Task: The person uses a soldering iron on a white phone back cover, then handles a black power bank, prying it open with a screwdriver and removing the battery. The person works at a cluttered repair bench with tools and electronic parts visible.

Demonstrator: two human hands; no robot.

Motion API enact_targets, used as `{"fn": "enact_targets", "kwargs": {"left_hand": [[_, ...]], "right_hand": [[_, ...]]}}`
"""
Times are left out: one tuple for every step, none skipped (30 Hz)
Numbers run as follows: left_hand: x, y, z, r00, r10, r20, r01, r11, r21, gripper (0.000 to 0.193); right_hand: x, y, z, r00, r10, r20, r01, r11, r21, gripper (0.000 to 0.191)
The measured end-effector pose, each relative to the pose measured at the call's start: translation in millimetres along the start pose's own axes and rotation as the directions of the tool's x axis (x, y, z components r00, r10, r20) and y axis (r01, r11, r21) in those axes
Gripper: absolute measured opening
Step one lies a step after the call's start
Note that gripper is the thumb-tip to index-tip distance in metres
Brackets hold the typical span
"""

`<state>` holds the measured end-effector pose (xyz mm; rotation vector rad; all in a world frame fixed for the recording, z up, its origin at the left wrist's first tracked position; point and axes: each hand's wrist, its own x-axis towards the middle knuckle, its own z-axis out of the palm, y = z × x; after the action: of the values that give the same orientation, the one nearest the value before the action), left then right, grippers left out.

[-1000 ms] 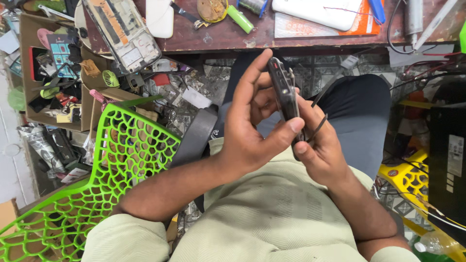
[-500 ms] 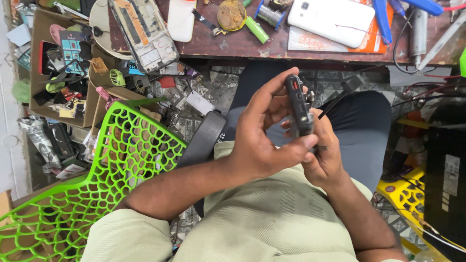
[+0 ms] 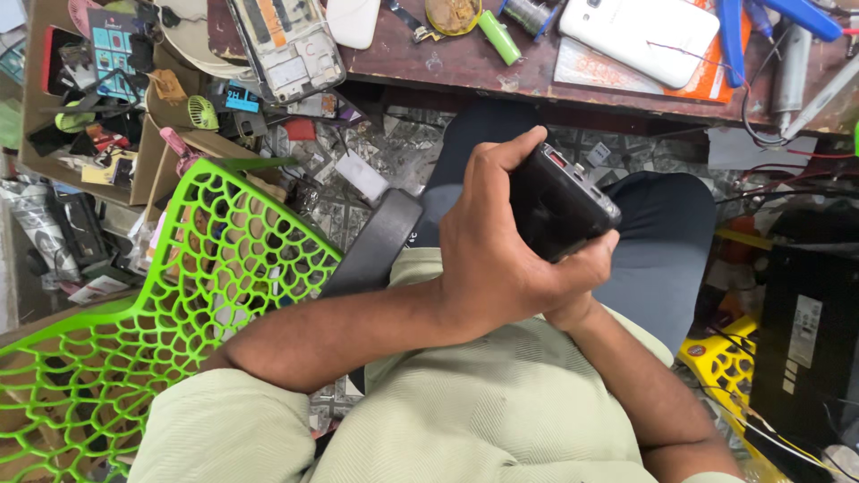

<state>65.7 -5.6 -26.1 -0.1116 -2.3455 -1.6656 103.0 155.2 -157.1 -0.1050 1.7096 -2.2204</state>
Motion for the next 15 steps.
{"fn": "enact_targets", "kwargs": {"left_hand": [[0,-1,1,0.999,0.039,-0.017,-0.039,0.999,0.007,0.083],[0,-1,0,0.997,0.071,-0.026,-0.071,0.997,0.005,0.082],[-1,-2,0,0.994,0.103,-0.035,-0.103,0.995,0.004,0.082],[-1,-1,-1,0.991,0.128,-0.037,-0.128,0.992,-0.009,0.081],[-2,-1,-2,0.987,0.156,-0.028,-0.157,0.988,-0.016,0.081],[-3,-1,-4,0.983,0.184,-0.02,-0.185,0.983,-0.023,0.081],[-3,-1,-5,0.977,0.215,0.0,-0.215,0.976,-0.027,0.081],[-3,-1,-5,0.968,0.252,0.016,-0.251,0.967,-0.039,0.082],[-3,-2,-6,0.957,0.288,0.031,-0.286,0.957,-0.053,0.083],[-3,-2,-6,0.944,0.328,0.04,-0.324,0.943,-0.075,0.084],[-2,-3,-6,0.932,0.359,0.05,-0.353,0.93,-0.1,0.084],[-2,-4,-6,0.919,0.39,0.06,-0.381,0.916,-0.126,0.085],[-1,-6,-6,0.908,0.412,0.07,-0.398,0.904,-0.154,0.085],[-1,-7,-5,0.901,0.426,0.083,-0.407,0.895,-0.181,0.085],[-1,-8,-5,0.893,0.439,0.096,-0.414,0.886,-0.209,0.085]], "right_hand": [[-2,6,-4,1.0,0.006,0.006,-0.005,0.996,-0.085,0.078],[-4,11,-7,1.0,-0.028,-0.007,0.028,0.999,-0.032,0.082],[-6,15,-11,0.998,-0.062,-0.023,0.063,0.998,0.02,0.086],[-8,18,-15,0.995,-0.096,-0.04,0.099,0.993,0.071,0.091],[-10,19,-18,0.995,-0.078,-0.056,0.081,0.996,0.048,0.091],[-12,18,-21,0.995,-0.061,-0.074,0.063,0.998,0.025,0.091],[-14,15,-23,0.994,-0.045,-0.096,0.045,0.999,0.003,0.091],[-16,11,-23,0.999,-0.025,-0.035,0.029,0.994,0.106,0.087],[-17,6,-22,1.0,-0.011,0.026,0.006,0.978,0.207,0.083],[-17,0,-19,0.996,-0.003,0.084,-0.023,0.952,0.305,0.079],[-16,-6,-15,0.992,-0.069,0.108,0.044,0.974,0.221,0.077],[-15,-12,-9,0.982,-0.131,0.137,0.112,0.984,0.136,0.075],[-12,-17,-3,0.967,-0.188,0.172,0.181,0.982,0.052,0.074],[-8,-22,3,0.956,-0.234,0.18,0.239,0.971,-0.008,0.072],[-4,-27,8,0.941,-0.279,0.192,0.296,0.953,-0.067,0.07]]}}
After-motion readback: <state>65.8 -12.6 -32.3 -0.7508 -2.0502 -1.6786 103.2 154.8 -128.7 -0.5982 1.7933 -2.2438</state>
